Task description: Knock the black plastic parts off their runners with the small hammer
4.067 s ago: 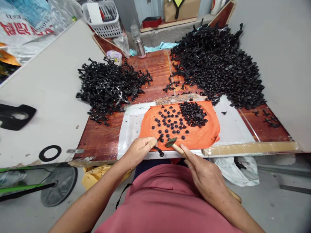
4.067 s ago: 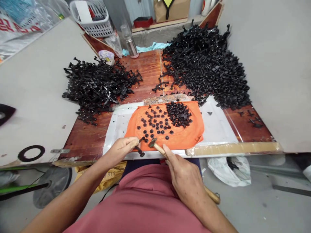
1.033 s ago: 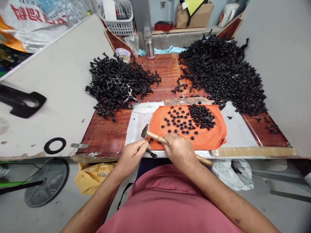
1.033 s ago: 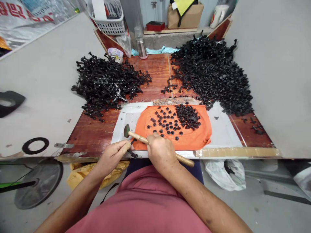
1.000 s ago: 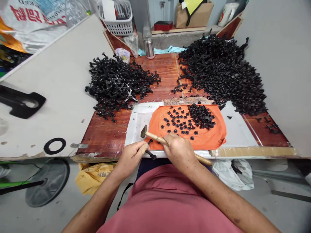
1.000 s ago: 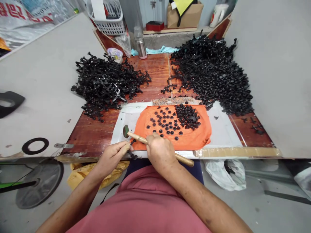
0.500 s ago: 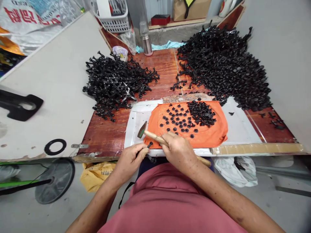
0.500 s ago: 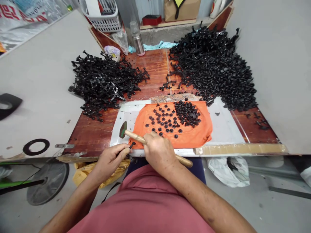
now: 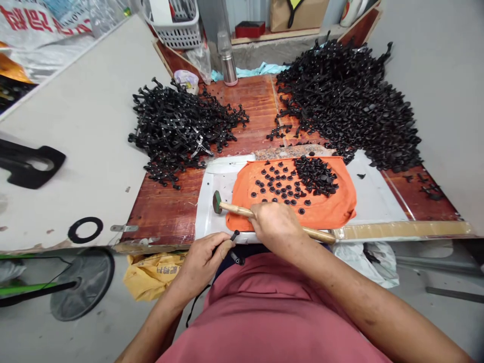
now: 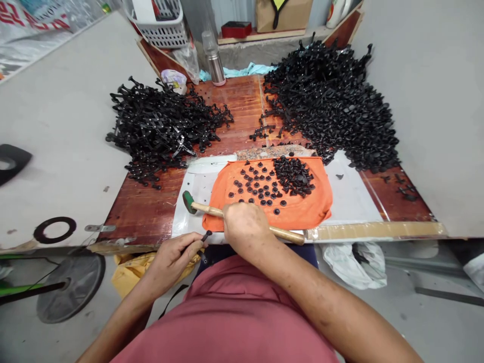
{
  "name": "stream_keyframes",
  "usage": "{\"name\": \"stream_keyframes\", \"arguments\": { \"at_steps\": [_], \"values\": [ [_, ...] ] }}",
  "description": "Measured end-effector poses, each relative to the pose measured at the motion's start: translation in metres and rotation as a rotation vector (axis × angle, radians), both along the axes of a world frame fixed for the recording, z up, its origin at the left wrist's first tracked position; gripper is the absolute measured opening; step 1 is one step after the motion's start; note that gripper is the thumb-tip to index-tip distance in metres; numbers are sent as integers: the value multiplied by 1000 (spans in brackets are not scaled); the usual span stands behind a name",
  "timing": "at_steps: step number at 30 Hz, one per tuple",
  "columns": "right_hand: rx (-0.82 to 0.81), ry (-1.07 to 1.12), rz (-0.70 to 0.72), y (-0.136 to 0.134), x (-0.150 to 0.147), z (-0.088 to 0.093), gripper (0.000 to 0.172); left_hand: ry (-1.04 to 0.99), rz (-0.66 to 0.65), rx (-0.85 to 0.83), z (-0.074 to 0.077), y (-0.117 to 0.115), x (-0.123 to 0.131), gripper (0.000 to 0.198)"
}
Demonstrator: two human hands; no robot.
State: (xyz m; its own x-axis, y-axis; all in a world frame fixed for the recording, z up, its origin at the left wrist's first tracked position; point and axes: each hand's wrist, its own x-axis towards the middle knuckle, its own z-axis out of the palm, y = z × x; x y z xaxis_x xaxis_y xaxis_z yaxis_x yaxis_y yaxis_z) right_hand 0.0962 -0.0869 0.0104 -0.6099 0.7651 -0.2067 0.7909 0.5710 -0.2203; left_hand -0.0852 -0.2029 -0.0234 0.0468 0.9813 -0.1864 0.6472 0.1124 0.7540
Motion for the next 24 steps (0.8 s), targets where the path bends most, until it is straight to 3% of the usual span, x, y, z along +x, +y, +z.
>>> {"name": "stream_keyframes", "arguments": {
  "at_steps": [8, 14, 19, 24],
  "values": [
    [47, -1, -48, 13, -6, 9, 25, 30, 8, 90, 2, 11, -1, 37],
    [16, 227, -214, 3, 45, 11, 19, 66, -19, 107, 3, 32, 8, 36],
    [-116, 359, -260, -33, 102, -8, 31, 108, -33, 106, 4, 43, 17, 36],
    [-7, 365, -242, -64, 128, -36, 40, 129, -21, 93, 4, 44, 19, 35]
  ]
}}
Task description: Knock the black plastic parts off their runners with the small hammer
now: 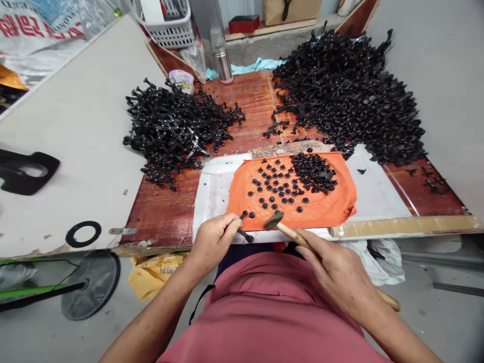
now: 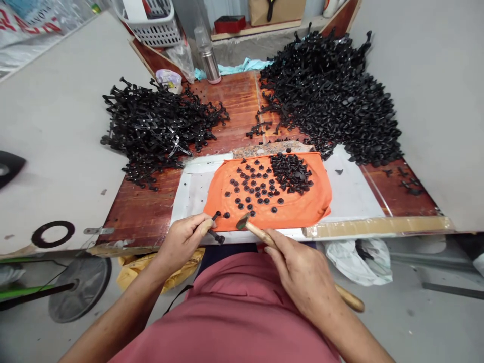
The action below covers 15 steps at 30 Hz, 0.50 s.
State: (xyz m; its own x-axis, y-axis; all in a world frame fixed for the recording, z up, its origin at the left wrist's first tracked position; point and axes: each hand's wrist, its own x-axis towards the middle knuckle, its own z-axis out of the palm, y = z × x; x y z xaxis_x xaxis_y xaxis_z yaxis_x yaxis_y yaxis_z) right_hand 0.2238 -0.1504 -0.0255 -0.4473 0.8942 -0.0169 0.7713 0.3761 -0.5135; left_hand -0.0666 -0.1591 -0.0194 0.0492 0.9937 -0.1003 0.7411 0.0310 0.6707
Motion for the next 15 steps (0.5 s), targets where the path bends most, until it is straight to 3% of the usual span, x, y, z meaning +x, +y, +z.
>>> {"name": "stream_keyframes", "arguments": {
  "at_steps": [15],
  "values": [
    [36, -33, -6, 11, -26, -9, 43, 133, -46, -10, -3, 3, 9, 36]
  ]
}}
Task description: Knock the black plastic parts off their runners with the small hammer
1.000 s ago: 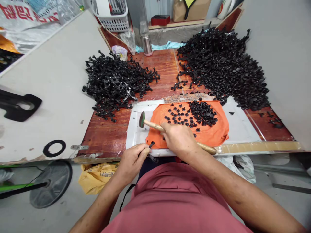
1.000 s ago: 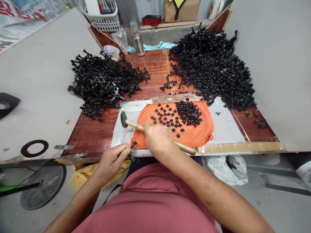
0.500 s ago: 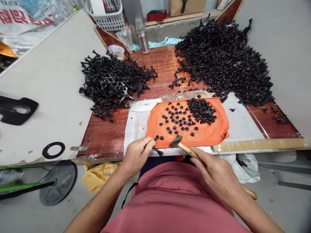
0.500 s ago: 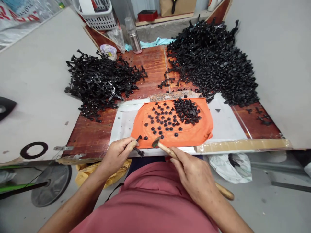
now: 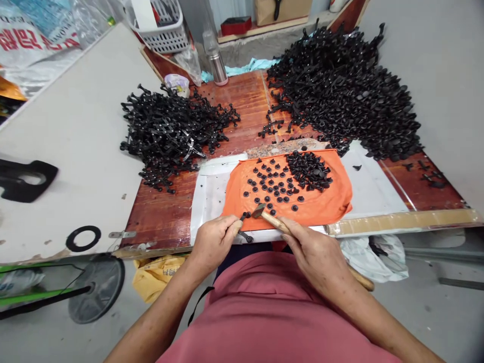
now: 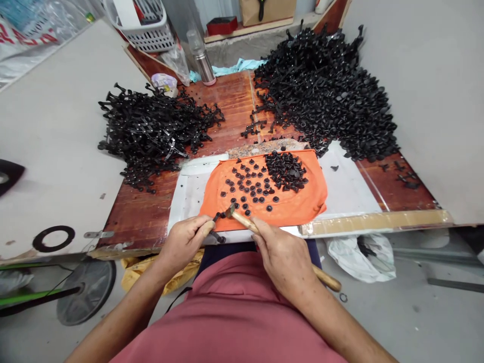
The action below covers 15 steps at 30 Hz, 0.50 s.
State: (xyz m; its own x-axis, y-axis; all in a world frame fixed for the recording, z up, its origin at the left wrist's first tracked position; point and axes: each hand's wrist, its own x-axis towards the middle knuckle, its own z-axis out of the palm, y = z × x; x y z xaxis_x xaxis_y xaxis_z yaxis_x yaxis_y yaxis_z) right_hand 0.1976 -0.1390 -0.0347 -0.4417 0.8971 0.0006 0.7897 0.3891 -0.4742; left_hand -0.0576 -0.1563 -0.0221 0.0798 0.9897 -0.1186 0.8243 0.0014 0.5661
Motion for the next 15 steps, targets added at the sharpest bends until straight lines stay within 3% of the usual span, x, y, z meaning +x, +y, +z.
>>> {"name": "stream_keyframes", "arguments": {
  "at_steps": [7, 11, 15],
  "values": [
    [8, 20, -22, -2, 3, -7, 40, 132, -39, -28, 7, 7, -1, 35],
    [40, 29, -21, -2, 3, -8, 41, 91, -66, -130, 13, 17, -9, 37],
    [41, 32, -22, -2, 2, -8, 41, -10, -83, -191, 8, 25, -16, 39]
  ]
}}
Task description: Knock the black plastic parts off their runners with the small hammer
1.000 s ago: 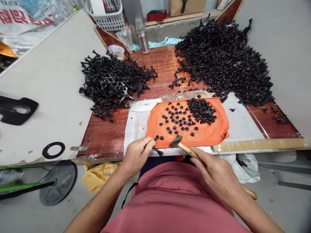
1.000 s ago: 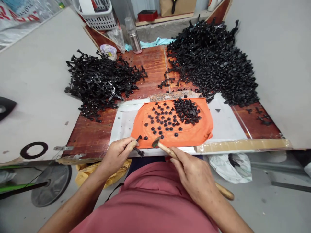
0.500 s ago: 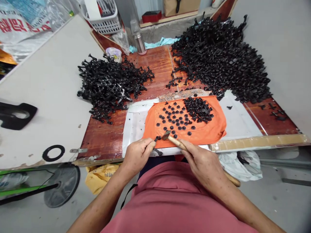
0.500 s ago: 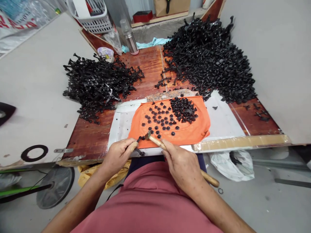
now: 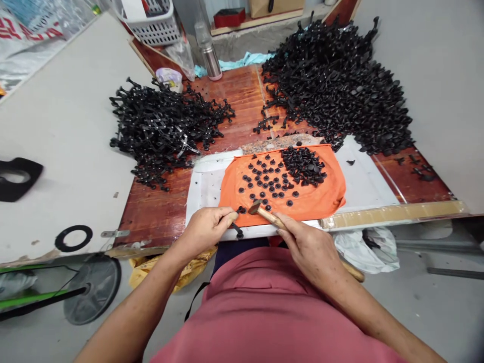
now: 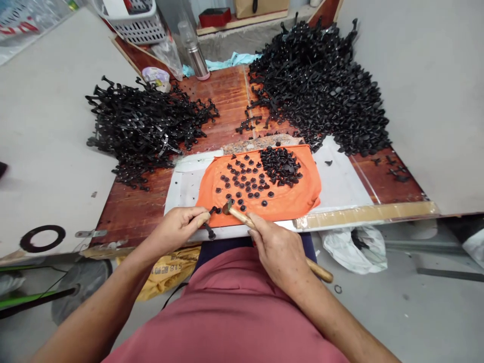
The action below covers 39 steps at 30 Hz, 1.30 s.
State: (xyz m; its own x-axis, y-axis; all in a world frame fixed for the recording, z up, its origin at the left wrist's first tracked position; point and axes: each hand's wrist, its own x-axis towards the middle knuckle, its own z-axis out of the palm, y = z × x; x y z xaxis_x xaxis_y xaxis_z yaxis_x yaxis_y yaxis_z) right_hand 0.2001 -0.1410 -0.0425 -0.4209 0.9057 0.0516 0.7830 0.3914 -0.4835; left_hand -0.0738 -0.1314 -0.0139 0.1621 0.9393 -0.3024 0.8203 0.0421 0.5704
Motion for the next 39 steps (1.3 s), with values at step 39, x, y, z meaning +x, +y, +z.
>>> {"name": "stream_keyframes", "arguments": {
  "at_steps": [39],
  "values": [
    [-50, 18, -15, 1, -2, -3, 40, -149, 101, 120, -7, -13, 0, 38]
  ]
}}
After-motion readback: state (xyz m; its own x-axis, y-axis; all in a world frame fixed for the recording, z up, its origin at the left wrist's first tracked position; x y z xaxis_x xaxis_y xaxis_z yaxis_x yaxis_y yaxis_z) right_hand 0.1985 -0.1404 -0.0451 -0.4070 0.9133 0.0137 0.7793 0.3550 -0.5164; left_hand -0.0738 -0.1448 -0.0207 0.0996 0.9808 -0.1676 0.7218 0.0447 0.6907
